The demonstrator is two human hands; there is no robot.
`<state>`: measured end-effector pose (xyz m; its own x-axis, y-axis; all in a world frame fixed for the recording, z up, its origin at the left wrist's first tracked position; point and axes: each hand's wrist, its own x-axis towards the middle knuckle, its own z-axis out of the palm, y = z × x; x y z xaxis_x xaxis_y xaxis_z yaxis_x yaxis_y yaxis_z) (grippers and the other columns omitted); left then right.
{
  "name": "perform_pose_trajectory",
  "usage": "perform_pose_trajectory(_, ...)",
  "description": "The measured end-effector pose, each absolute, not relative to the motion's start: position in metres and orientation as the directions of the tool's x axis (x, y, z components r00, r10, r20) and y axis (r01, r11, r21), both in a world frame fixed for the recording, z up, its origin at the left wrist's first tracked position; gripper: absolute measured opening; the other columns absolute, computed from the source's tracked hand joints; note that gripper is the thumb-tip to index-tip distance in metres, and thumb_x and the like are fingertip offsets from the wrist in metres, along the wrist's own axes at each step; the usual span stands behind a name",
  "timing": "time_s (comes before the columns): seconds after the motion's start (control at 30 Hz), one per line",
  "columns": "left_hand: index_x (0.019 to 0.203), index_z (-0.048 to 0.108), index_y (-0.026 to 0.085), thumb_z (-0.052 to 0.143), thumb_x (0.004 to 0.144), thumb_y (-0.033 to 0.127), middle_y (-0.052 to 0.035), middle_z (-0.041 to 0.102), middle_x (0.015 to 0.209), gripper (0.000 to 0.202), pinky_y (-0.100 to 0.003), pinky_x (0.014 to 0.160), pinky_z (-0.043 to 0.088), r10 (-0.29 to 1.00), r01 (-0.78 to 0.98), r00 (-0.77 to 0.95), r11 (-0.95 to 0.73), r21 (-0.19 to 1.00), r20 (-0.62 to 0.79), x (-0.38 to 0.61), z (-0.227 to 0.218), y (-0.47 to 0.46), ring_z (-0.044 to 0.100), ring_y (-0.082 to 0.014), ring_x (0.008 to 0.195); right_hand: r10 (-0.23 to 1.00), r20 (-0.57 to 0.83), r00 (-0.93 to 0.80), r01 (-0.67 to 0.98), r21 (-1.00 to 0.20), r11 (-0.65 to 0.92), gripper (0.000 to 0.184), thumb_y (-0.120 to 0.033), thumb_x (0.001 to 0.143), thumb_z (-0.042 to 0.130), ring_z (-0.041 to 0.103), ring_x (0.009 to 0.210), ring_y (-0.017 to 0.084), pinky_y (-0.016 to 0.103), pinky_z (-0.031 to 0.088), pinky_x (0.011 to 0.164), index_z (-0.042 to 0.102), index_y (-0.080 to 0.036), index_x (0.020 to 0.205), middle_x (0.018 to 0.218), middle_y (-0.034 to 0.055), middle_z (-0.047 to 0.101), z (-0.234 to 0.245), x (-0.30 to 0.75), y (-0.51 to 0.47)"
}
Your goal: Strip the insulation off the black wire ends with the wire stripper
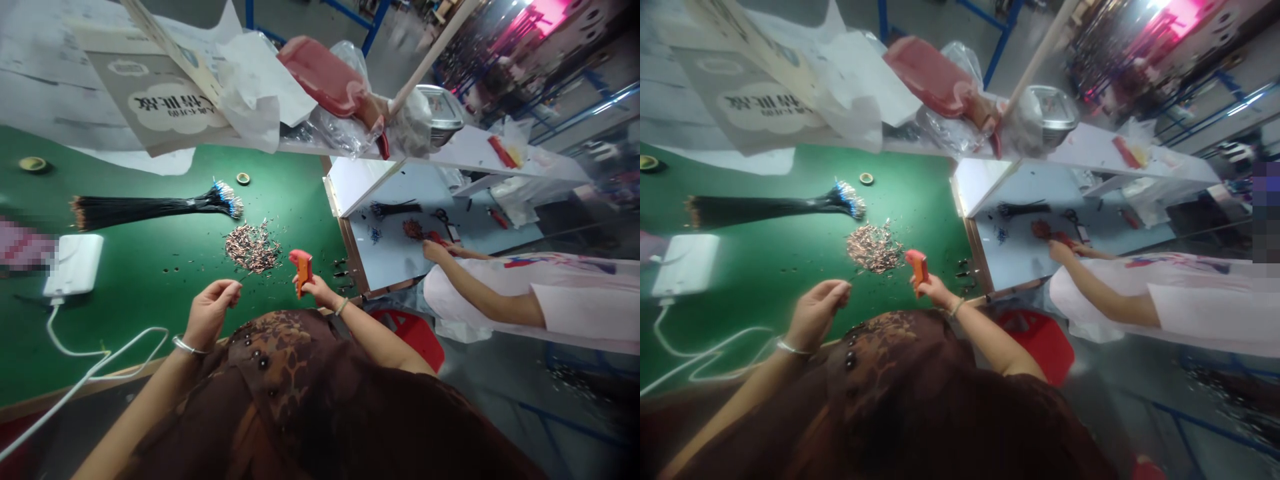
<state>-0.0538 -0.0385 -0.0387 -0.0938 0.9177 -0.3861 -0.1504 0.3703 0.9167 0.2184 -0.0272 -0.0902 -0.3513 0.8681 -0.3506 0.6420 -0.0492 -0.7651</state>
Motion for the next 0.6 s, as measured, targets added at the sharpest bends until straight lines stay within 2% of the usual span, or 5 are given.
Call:
perform_pose_trajectory(0.07,0.074,0.066,0.015,0.074,0.069,0.045,0.0010,0.058,0.062,0.031,-0.022,0.056,0.041,0.938,-0.024,-0.097,0.331,0.943,-0.332,-0.052,-0.027,-0.035,0.049,-0.0097,0.057,0.872,-0.274,-0.406,0.117,-0.962,-0.248,0.047,-0.014,0.071,0.044,0.059,0.090,0.020,0.036,0.050,0.082,0.048,-0.015,0.117,0.098,0.0074,0.060,-0.072,0.204,-0.032)
perform_pose_trajectory(0.1,0.073,0.066,0.015,0.072,0.070,0.046,0.0010,0.058,0.061,0.031,-0.022,0.056,0.041,0.949,0.040,-0.096,0.305,0.952,-0.300,-0.051,-0.022,-0.034,0.049,-0.0101,0.057,0.861,-0.253,-0.441,-0.106,-0.938,-0.329,0.049,-0.014,0.067,0.048,0.060,0.092,0.020,0.038,0.051,0.083,0.048,-0.017,0.116,0.100,0.0069,0.060,-0.063,0.196,-0.036)
perform_pose_trajectory(0.17,0.071,0.066,0.016,0.069,0.073,0.047,0.0009,0.058,0.060,0.031,-0.023,0.057,0.042,0.968,0.152,-0.080,0.248,0.957,-0.238,-0.051,-0.013,-0.033,0.050,-0.0110,0.057,0.812,-0.266,-0.519,-0.332,-0.813,-0.478,0.050,-0.013,0.061,0.055,0.061,0.091,0.021,0.040,0.051,0.085,0.051,-0.017,0.110,0.099,0.0064,0.061,-0.048,0.183,-0.046)
perform_pose_trajectory(0.3,0.071,0.066,0.017,0.065,0.077,0.047,0.0009,0.061,0.062,0.031,-0.023,0.057,0.042,0.988,0.299,-0.032,0.152,0.942,-0.149,-0.050,-0.007,-0.036,0.052,-0.0117,0.057,0.683,-0.333,-0.650,-0.372,-0.643,-0.669,0.063,-0.010,0.058,0.068,0.063,0.091,0.021,0.040,0.049,0.090,0.050,-0.018,0.117,0.100,0.0063,0.063,-0.036,0.170,-0.060)
perform_pose_trajectory(0.6,0.069,0.062,0.018,0.060,0.084,0.040,0.0023,0.057,0.062,0.027,-0.022,0.057,0.040,0.999,0.372,0.013,-0.037,0.928,0.035,-0.034,0.005,-0.036,0.048,-0.0103,0.057,0.767,-0.237,-0.597,-0.307,-0.815,-0.491,0.070,-0.030,0.065,0.083,0.061,0.093,0.019,0.038,0.048,0.090,0.047,-0.019,0.124,0.100,0.0049,0.058,-0.027,0.163,-0.045)
